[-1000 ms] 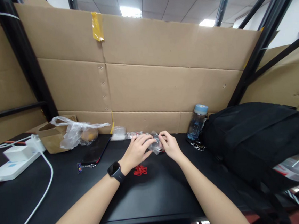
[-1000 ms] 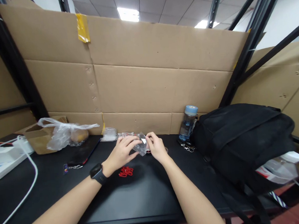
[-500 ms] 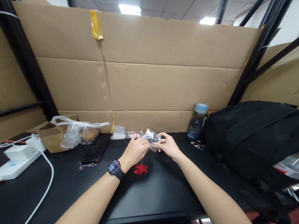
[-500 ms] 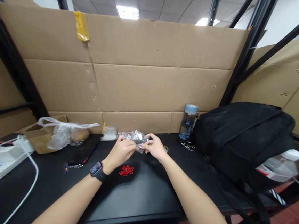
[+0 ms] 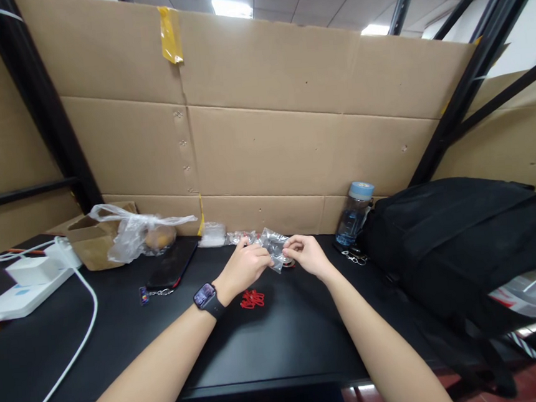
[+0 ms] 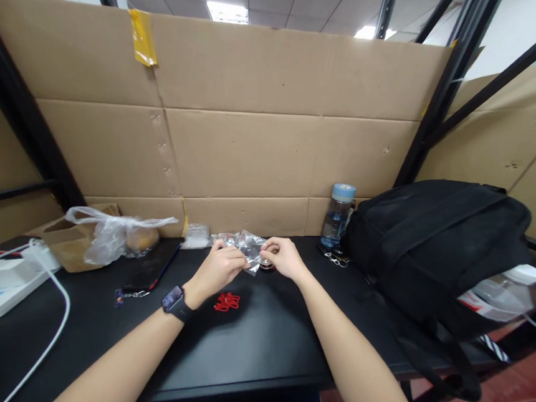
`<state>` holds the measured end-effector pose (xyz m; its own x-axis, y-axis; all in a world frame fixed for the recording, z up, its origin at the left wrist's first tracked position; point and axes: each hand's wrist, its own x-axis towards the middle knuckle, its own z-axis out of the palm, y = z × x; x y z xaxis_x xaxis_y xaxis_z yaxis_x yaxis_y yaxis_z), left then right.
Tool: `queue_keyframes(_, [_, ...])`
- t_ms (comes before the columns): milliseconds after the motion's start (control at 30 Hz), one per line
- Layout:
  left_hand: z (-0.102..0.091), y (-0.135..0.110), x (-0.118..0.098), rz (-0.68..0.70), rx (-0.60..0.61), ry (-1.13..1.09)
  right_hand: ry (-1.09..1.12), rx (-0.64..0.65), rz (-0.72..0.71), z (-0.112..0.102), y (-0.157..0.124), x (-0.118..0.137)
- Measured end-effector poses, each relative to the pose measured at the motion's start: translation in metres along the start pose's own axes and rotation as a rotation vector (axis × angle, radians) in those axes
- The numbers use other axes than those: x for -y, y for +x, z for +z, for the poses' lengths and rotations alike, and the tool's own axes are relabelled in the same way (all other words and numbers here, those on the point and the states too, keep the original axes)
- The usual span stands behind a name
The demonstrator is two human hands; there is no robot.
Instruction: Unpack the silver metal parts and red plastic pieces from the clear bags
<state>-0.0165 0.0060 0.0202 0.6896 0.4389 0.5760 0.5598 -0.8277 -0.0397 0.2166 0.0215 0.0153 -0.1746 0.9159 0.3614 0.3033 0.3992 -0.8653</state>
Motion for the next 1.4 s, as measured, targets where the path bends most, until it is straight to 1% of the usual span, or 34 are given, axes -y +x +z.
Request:
queue_keyframes(100, [0.0, 0.001, -0.002, -0.007, -0.02, -0.005, -0.033, -0.06, -0.038, 0.001, -0.001, 0.004])
queue_keyframes(167, [0.001, -0.001, -0.001, -0.007, -0.057, -0.002, 0.027, -0.071, -0.017, 0.005, -0.002, 0.005])
queue_keyframes(267, [0.002, -0.003, 0.002, 0.008, -0.105, 0.019, 0.134, 0.014, 0.066, 0.012, -0.005, 0.004])
queue_keyframes(333, [0.004, -0.004, 0.003, 0.015, -0.122, 0.031, 0.157, 0.047, 0.095, 0.016, -0.005, 0.002])
queue_keyframes(400, [0.007, -0.003, 0.004, 0.021, -0.123, 0.04, 0.114, 0.025, 0.074, 0.017, -0.005, 0.001])
queue_keyframes(467, [0.009, -0.003, 0.003, 0.023, -0.121, 0.049, 0.008, -0.016, 0.014, 0.017, -0.006, 0.001])
queue_keyframes(533, [0.011, -0.003, 0.002, 0.017, -0.125, 0.057, -0.103, -0.03, -0.055, 0.016, -0.006, 0.003])
queue_keyframes(600, [0.011, -0.004, 0.001, -0.003, -0.126, 0.064, -0.162, -0.003, -0.099, 0.015, -0.007, 0.005])
queue_keyframes(733, [0.012, -0.004, -0.002, -0.045, -0.103, 0.078, -0.21, 0.076, -0.12, 0.014, -0.009, 0.005])
queue_keyframes(800, [0.012, -0.003, 0.0, -0.05, -0.08, 0.073, -0.237, 0.105, -0.14, 0.014, -0.01, 0.003])
queue_keyframes(867, [0.01, -0.004, 0.009, -0.084, -0.067, 0.071, -0.248, 0.128, -0.152, 0.013, -0.01, 0.002])
queue_keyframes(900, [0.008, -0.006, 0.017, -0.124, -0.07, 0.078, -0.248, 0.133, -0.151, 0.012, -0.01, 0.001])
queue_keyframes(967, [0.002, -0.013, 0.038, -0.258, -0.099, 0.118, -0.249, 0.133, -0.138, 0.01, -0.009, 0.0])
queue_keyframes(1067, [-0.007, -0.033, 0.076, -0.516, -0.16, 0.223, -0.267, 0.13, -0.116, 0.006, -0.008, -0.001])
queue_keyframes(1167, [-0.01, -0.053, 0.106, -0.683, -0.091, 0.304, -0.285, 0.142, -0.107, 0.004, -0.008, 0.0])
queue_keyframes(1267, [-0.006, -0.062, 0.117, -0.742, -0.059, 0.328, -0.296, 0.156, -0.114, 0.003, -0.008, 0.0])
queue_keyframes(1400, [0.004, -0.06, 0.117, -0.708, -0.016, 0.307, -0.314, 0.166, -0.12, 0.003, -0.009, 0.0])
